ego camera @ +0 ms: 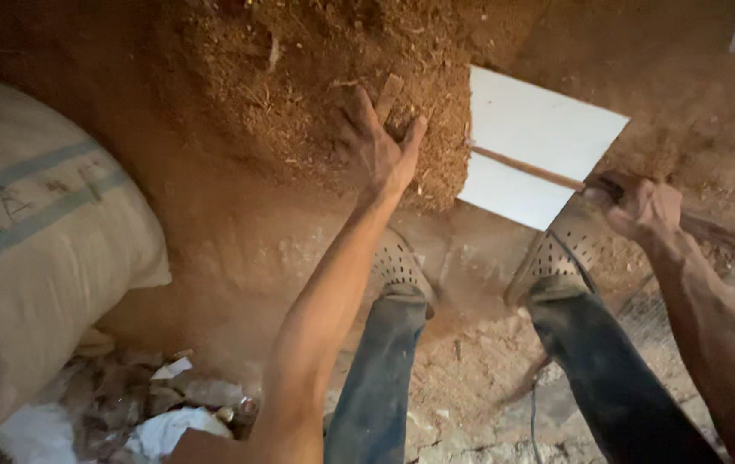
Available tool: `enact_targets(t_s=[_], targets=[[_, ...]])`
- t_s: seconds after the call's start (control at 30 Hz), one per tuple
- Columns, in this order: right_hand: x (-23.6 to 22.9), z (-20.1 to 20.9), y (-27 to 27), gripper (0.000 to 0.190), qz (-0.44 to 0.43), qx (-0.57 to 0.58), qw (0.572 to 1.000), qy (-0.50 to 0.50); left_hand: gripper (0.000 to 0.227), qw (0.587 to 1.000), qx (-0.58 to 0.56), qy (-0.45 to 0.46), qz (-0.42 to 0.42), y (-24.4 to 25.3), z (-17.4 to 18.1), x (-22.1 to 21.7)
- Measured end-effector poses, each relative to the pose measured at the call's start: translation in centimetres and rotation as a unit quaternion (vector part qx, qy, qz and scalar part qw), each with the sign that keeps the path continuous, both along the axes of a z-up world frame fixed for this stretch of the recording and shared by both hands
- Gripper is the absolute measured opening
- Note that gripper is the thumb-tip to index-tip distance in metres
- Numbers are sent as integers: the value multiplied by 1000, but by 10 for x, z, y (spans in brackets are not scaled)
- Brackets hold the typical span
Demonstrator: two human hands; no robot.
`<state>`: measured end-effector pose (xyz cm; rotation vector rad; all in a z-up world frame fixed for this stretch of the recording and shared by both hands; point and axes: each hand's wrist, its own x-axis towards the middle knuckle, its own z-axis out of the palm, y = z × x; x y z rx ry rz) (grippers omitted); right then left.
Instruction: The person scoops sawdust from the floor into a large white sack using a white rectangular scoop. The person repeatedly lifts the scoop and pours the sawdust into the sack.
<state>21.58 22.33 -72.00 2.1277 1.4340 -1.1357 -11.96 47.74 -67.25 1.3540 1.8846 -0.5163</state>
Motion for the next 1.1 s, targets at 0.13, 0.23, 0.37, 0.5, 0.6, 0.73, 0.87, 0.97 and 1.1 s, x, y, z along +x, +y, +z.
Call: enact_targets(t_s=[0.13, 0.23, 0.37, 0.5, 0.6, 0.73, 0.87, 0.97, 1.1], targets=[[-2, 0, 32, 39, -31, -70, 997, -14, 110, 999, 45, 9, -22, -4, -4, -6], [6, -2, 52, 35, -6, -27, 1000, 16, 109, 996, 72, 10, -50, -9, -13, -11], [5, -18, 68, 49, -2, -40, 994, 99, 105, 996, 61, 21, -63, -11, -12, -7], [-24, -20, 82, 63, -74, -47, 992, 91, 103, 998, 39, 2, -50, -1, 4, -8], [-41, -15, 83, 74, -128, -56, 989, 46, 99, 997, -1, 19, -70, -3, 12, -7], [-44, -16, 85, 82, -68, -106, 991, -33, 99, 995, 76, -32, -58, -12, 4, -9], [-57, -22, 78, 75, -126, 35, 990, 56, 97, 981, 155, -5, -121, -27, -10, -17], [-84, -24, 82, 71, -124, 79, 987, 65, 100, 951, 246, 24, -185, -27, -13, -27], [-124, -14, 100, 60, -151, 71, 984, 68, 110, 940, 302, 41, -155, -3, -13, -44]])
